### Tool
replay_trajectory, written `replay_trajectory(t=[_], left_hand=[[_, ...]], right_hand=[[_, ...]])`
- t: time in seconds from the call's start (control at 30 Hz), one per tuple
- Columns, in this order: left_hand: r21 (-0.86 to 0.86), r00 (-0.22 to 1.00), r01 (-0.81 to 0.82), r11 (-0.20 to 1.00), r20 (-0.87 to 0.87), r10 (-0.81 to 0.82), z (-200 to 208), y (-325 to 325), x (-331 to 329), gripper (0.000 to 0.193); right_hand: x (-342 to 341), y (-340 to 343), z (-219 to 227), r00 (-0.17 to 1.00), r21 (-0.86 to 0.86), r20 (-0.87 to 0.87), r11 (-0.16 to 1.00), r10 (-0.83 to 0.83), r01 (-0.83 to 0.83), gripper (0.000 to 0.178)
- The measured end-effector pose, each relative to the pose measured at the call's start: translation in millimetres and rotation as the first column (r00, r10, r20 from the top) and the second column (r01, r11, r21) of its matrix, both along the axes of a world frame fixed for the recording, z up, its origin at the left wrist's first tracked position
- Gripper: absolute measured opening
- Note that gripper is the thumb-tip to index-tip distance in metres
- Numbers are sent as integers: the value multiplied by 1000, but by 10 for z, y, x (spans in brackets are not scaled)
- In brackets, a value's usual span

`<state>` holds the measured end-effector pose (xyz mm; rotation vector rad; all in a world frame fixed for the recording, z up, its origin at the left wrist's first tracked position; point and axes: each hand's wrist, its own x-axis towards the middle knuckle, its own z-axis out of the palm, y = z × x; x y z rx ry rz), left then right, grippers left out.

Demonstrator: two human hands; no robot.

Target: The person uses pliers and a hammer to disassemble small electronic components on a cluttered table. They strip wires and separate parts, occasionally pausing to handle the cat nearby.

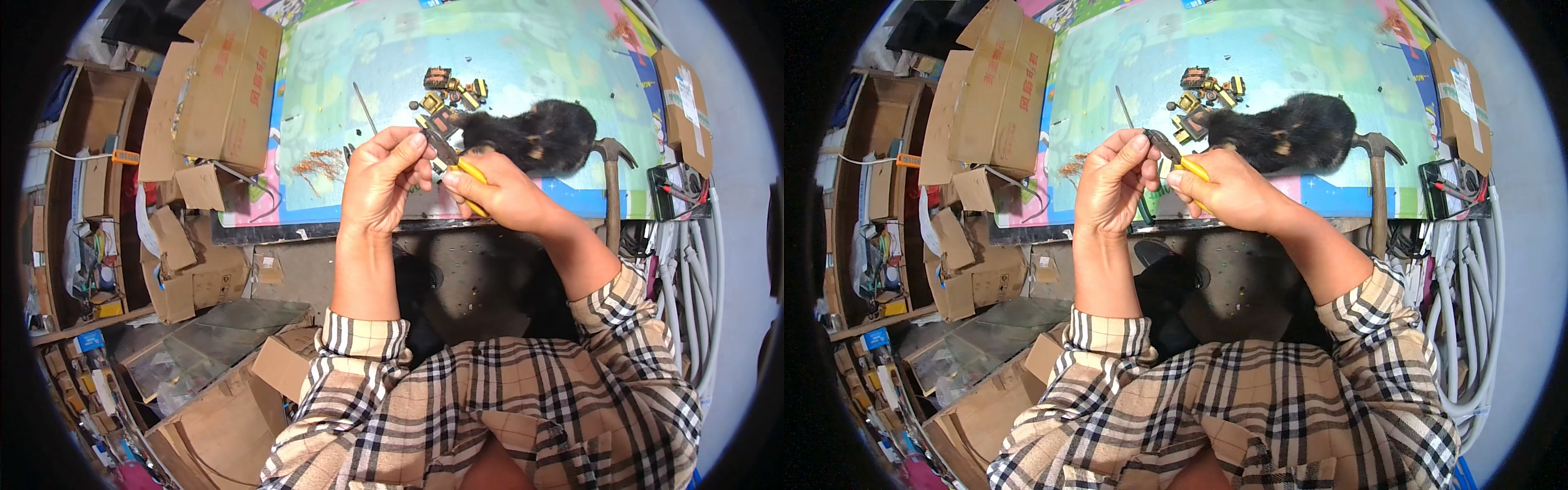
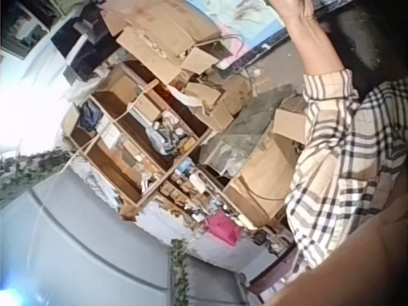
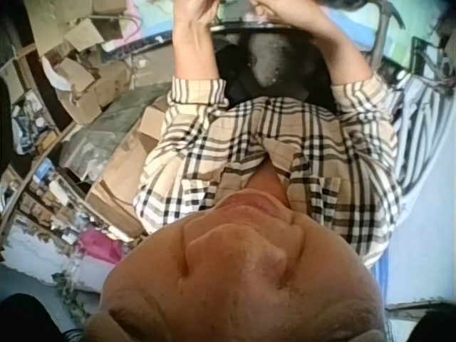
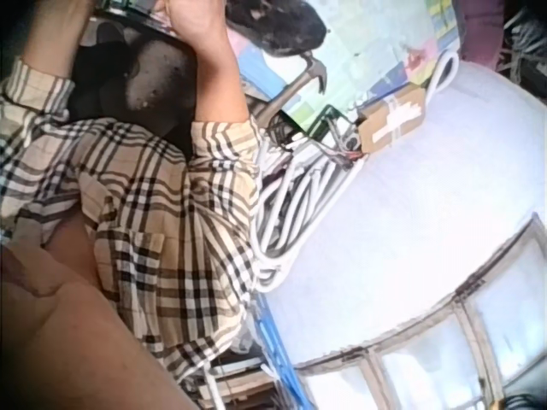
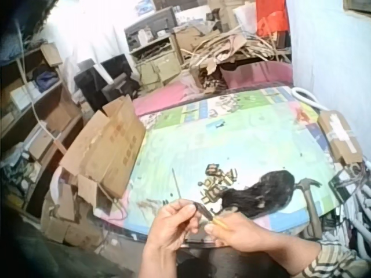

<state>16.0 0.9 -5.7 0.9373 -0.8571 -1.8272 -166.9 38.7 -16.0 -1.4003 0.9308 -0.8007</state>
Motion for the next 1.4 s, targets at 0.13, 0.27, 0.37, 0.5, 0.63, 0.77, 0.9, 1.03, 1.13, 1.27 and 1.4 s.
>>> replay_trajectory(t=[0.13, 0.27, 0.37, 0.5, 0.63, 0.77, 0.9, 1.03, 1.13, 1.27, 1.4], left_hand=[[-30, 999, 25, 999, -23, -25, 10, -3, 39, 19], [-35, 998, 32, 999, -50, -34, 14, 15, 71, 22], [-43, 996, 52, 998, -65, -55, 18, 20, 98, 23], [-58, 998, -22, 998, 56, 25, 11, 21, 66, 23], [-150, 961, -87, 985, 249, 123, 74, 4, 162, 22], [-134, 994, -36, 990, 95, 49, 63, 47, 177, 26], [-162, 999, 1, 987, 47, 6, 94, 34, 172, 27], [-163, 999, 10, 987, 34, -4, 121, 37, 176, 26], [-172, 1000, 5, 985, -13, -7, 105, 40, 194, 23], [-158, 999, -8, 987, -43, 1, 103, 28, 200, 20], [-133, 999, -9, 991, -41, 4, 118, 26, 195, 20]], right_hand=[[7, -1, -27, 998, 62, 64, 998, -6, 2, 36], [22, -18, 8, 996, 99, 95, 995, 2, -11, 36], [56, -20, -28, 991, 144, 132, 990, -23, 4, 37], [88, -5, -52, 997, 4, 50, 998, -62, 61, 37], [-78, -86, 57, 948, -57, -3, 947, -318, 317, 36], [-110, -64, 48, 971, -19, -110, 978, -211, 210, 37], [-40, -60, -80, 957, -45, -265, 993, -121, 113, 37], [-39, -49, -45, 923, -116, -371, 991, -102, 62, 36], [-35, -30, -74, 905, -166, -412, 985, -105, 39, 32], [-1, -28, -110, 868, -184, -475, 981, -145, 63, 27], [15, -17, -30, 859, -242, -474, 967, -192, 83, 22]])
